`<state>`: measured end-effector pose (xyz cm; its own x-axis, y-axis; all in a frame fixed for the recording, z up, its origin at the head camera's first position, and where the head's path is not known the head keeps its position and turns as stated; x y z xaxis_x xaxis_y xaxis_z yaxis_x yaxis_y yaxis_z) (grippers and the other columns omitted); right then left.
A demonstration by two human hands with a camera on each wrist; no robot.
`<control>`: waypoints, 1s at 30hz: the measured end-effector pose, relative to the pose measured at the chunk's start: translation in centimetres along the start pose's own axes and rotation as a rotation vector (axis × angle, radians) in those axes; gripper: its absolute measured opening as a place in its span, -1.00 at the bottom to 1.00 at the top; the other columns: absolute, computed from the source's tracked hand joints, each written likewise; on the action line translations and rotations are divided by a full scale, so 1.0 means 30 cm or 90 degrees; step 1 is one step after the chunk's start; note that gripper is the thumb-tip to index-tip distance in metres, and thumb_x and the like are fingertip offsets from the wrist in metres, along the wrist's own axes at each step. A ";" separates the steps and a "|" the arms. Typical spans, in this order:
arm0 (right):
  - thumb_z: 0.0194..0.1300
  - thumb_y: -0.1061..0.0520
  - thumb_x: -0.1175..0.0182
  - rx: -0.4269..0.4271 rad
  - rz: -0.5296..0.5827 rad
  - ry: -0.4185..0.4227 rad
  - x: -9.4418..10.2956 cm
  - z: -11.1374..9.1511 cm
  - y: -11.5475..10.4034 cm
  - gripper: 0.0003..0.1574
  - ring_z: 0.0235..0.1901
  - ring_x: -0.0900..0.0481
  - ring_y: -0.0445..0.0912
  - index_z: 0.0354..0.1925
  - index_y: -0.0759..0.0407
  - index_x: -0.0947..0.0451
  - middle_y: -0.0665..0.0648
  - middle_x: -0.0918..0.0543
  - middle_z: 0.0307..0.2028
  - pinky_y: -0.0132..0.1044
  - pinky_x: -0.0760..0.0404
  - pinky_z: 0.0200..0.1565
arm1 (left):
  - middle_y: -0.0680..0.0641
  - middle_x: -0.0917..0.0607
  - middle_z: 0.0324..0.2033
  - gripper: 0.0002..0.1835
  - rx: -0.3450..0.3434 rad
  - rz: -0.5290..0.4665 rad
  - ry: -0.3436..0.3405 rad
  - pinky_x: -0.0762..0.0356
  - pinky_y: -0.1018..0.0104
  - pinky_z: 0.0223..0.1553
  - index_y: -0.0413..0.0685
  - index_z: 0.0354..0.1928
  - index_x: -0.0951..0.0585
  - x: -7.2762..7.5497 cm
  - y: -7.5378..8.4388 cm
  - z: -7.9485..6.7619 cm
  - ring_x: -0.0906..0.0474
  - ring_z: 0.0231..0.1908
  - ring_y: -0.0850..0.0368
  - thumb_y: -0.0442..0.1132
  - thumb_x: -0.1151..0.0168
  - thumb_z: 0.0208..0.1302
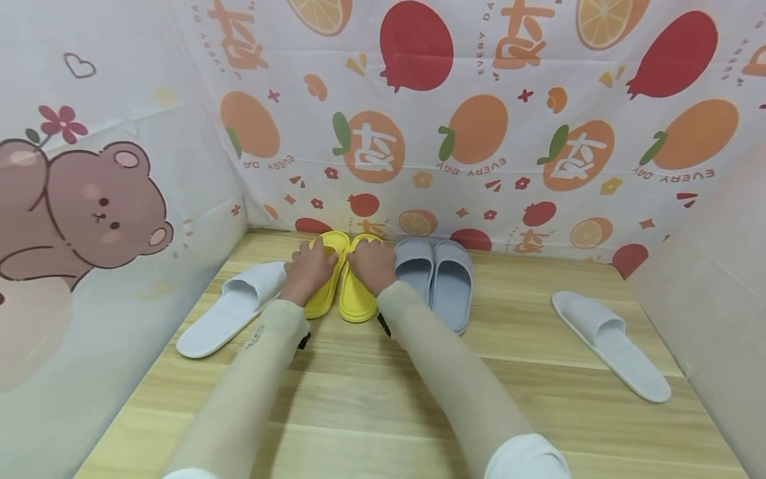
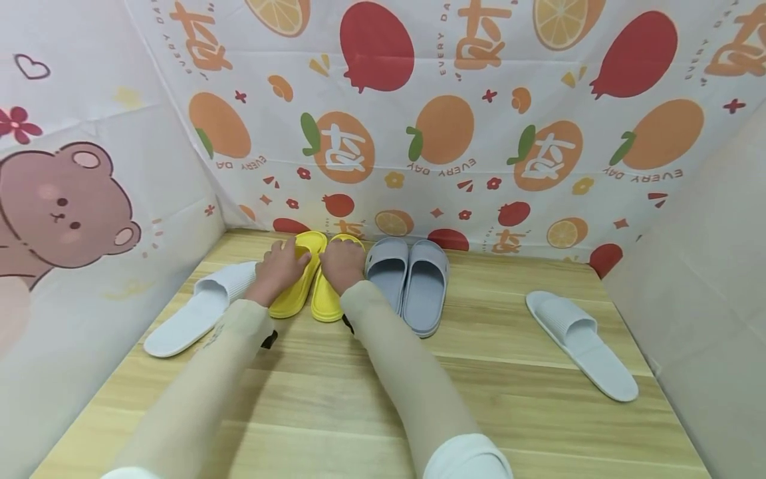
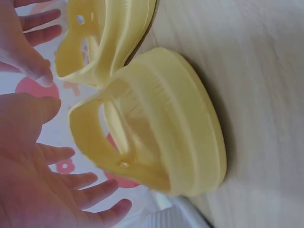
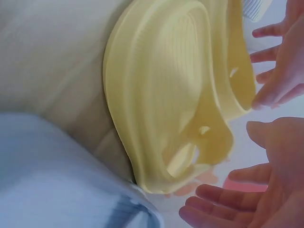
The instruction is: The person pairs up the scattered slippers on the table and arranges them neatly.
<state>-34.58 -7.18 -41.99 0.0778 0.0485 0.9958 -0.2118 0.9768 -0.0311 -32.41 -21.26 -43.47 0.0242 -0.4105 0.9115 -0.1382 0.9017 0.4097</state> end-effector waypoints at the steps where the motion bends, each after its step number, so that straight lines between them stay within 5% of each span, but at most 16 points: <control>1: 0.48 -0.34 -0.04 0.003 -0.004 0.004 0.006 -0.002 0.002 -0.36 -0.28 -0.70 -0.02 0.09 0.12 -0.63 0.12 -0.73 -0.22 -0.10 -0.68 -0.25 | -0.45 -0.20 0.41 -0.29 -0.004 0.002 0.003 -0.16 -0.53 0.20 -0.14 0.54 -0.12 0.005 -0.002 -0.006 -0.24 0.29 -0.52 0.11 0.11 0.54; 9: 0.50 -0.41 0.10 0.022 -0.041 0.006 0.056 -0.040 0.034 -0.24 -0.12 -0.70 0.04 0.33 0.03 -0.49 0.22 -0.66 0.09 -0.06 -0.68 -0.15 | -0.46 -0.17 0.43 -0.28 -0.019 0.026 0.028 -0.08 -0.56 0.19 -0.16 0.53 -0.13 0.057 -0.041 -0.075 -0.21 0.30 -0.54 0.12 0.07 0.53; 13: 0.50 -0.40 0.12 0.030 -0.035 0.011 0.067 -0.066 0.091 -0.26 -0.11 -0.67 0.03 0.31 0.02 -0.50 0.12 -0.67 0.05 -0.04 -0.64 -0.19 | -0.45 -0.15 0.44 -0.26 -0.030 0.035 0.034 -0.05 -0.55 0.20 -0.15 0.54 -0.09 0.088 -0.065 -0.121 -0.17 0.32 -0.54 0.13 0.05 0.53; 20: 0.50 -0.34 0.07 0.026 0.024 0.060 0.079 -0.099 0.274 -0.46 -0.29 -0.64 0.05 -0.15 -0.04 -0.65 0.09 -0.67 -0.30 0.02 -0.63 -0.30 | -0.47 -0.13 0.44 -0.28 -0.034 0.058 0.061 0.04 -0.59 0.20 -0.17 0.54 -0.07 0.133 -0.166 -0.193 -0.09 0.35 -0.57 0.04 0.04 0.53; 23: 0.49 -0.35 0.12 0.000 0.050 0.045 0.084 -0.114 0.364 -0.41 -0.24 -0.63 0.08 -0.14 -0.02 -0.65 0.13 -0.67 -0.25 0.06 -0.62 -0.23 | -0.48 -0.12 0.44 -0.28 -0.038 0.066 0.067 0.07 -0.62 0.18 -0.19 0.53 -0.08 0.145 -0.216 -0.214 -0.04 0.36 -0.58 0.05 0.04 0.52; 30: 0.54 -0.36 0.18 0.017 0.047 0.035 0.063 -0.152 0.556 -0.23 0.09 -0.54 0.23 0.24 0.17 -0.53 0.29 -0.61 0.09 0.15 -0.49 0.16 | -0.54 -0.21 0.34 -0.25 -0.041 0.080 0.108 0.05 -0.64 0.14 -0.23 0.51 -0.11 0.191 -0.329 -0.251 -0.03 0.34 -0.58 0.13 0.05 0.52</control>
<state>-33.53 10.14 -41.01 0.1144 0.1321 0.9846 -0.2444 0.9644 -0.1010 -23.46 -31.49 -42.01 0.1771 -0.2706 0.9463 -0.0871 0.9534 0.2889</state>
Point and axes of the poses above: each hand's wrist, its own z-axis towards the middle knuckle, its own x-axis out of the back of the hand, y = z × x, the point moved 2 cm from there along z, towards the middle knuckle
